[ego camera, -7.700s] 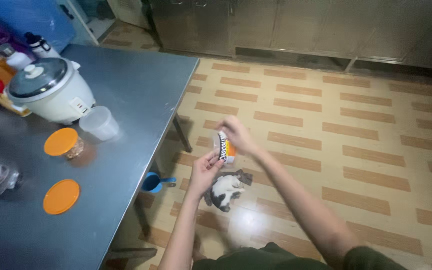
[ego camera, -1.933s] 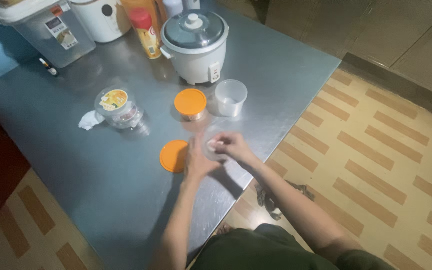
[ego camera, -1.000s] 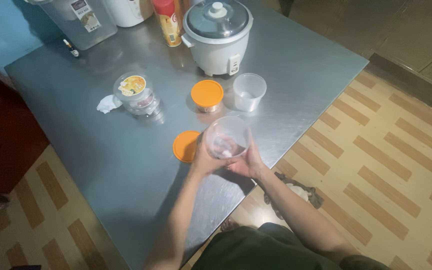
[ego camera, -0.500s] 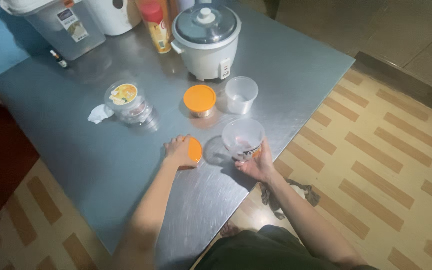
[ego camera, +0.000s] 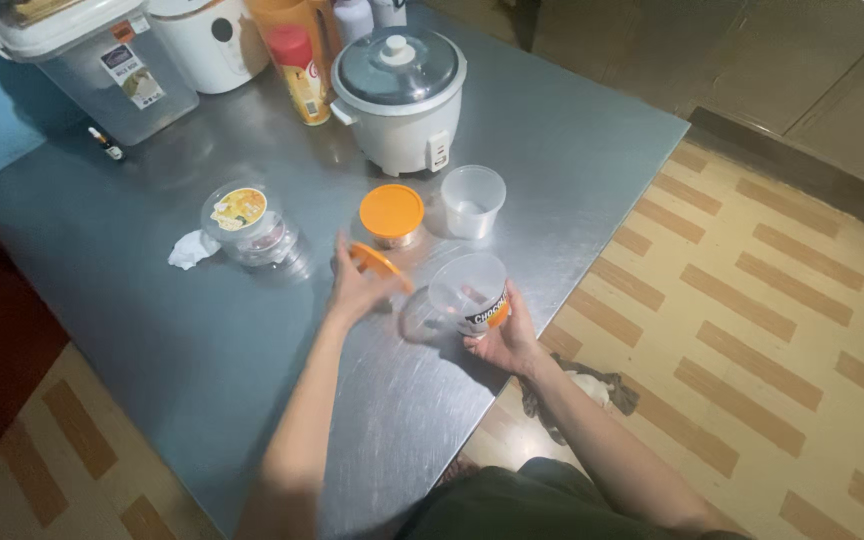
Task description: The person opens plastic containers on a steel table, wipes their rims and interiors with a tissue, unscrews a jar of granola-like food, pours the food onto an orange lid, picks through it by hand, then returns it and screws the lids back onto the containers.
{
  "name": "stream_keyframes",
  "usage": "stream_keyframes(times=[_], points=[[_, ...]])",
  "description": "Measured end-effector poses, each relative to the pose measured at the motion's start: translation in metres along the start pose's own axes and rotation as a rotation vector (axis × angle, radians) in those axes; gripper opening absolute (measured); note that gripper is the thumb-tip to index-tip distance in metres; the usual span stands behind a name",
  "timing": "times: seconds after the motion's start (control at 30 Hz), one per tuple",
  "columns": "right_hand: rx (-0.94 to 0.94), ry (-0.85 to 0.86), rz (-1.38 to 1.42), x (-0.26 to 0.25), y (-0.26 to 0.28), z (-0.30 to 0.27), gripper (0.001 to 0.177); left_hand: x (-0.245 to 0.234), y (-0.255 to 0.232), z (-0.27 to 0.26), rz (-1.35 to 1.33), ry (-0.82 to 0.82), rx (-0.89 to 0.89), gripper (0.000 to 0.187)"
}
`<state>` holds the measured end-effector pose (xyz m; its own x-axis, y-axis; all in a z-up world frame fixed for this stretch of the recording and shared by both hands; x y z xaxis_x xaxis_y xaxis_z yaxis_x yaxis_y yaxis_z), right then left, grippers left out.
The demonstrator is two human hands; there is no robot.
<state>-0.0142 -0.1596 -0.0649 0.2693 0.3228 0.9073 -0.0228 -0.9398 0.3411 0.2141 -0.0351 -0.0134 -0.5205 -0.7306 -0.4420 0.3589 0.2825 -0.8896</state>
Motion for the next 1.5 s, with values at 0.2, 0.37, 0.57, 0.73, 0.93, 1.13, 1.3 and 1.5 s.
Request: stream_keyframes(times=[0.2, 0.37, 0.57, 0.73, 0.93, 1.13, 1.3, 1.5], points=[[0.015, -0.102, -0.008, 0.003, -0.01, 0.011, 0.078, 0.035, -0.079, -0.033, -0.635, 0.089, 0.349, 0.103], [-0.027, 0.07, 0.034, 0.039, -0.006, 0.015, 0.075, 0.049, -0.107, -0.054, -0.269, 0.114, 0.384, 0.101], [-0.027, 0.08, -0.021, 0.055, -0.002, 0.013, 0.079, 0.037, -0.107, -0.047, -0.276, 0.182, 0.289, 0.117], [-0.033, 0.048, -0.04, 0.045, 0.003, 0.018, 0.077, 0.035, -0.107, -0.043, -0.138, 0.334, 0.174, 0.11], [-0.008, -0.018, -0.126, 0.021, 0.002, 0.03, 0.079, 0.051, -0.119, -0.04, 0.031, 0.433, 0.205, 0.117], [0.008, -0.045, -0.117, 0.012, 0.001, 0.028, 0.072, 0.059, -0.121, -0.032, 0.281, 0.491, 0.314, 0.137], [-0.004, -0.052, -0.184, 0.006, 0.001, 0.034, 0.07, 0.071, -0.132, -0.034, 0.349, 0.516, 0.451, 0.132], [0.053, -0.05, -0.138, 0.0, 0.0, 0.038, 0.072, 0.075, -0.134, -0.038, 0.343, 0.509, 0.302, 0.122]])
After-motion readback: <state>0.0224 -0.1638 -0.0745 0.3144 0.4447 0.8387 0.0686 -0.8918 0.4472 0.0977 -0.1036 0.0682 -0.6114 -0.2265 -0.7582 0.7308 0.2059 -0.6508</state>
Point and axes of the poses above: each hand's wrist, its own z-axis towards the middle knuckle, its own x-axis out of the palm, y = z × x, the point moved 8 cm from there along z, towards the middle knuckle, and after that the axes turned 3 degrees about z, right-handed, at the moved point
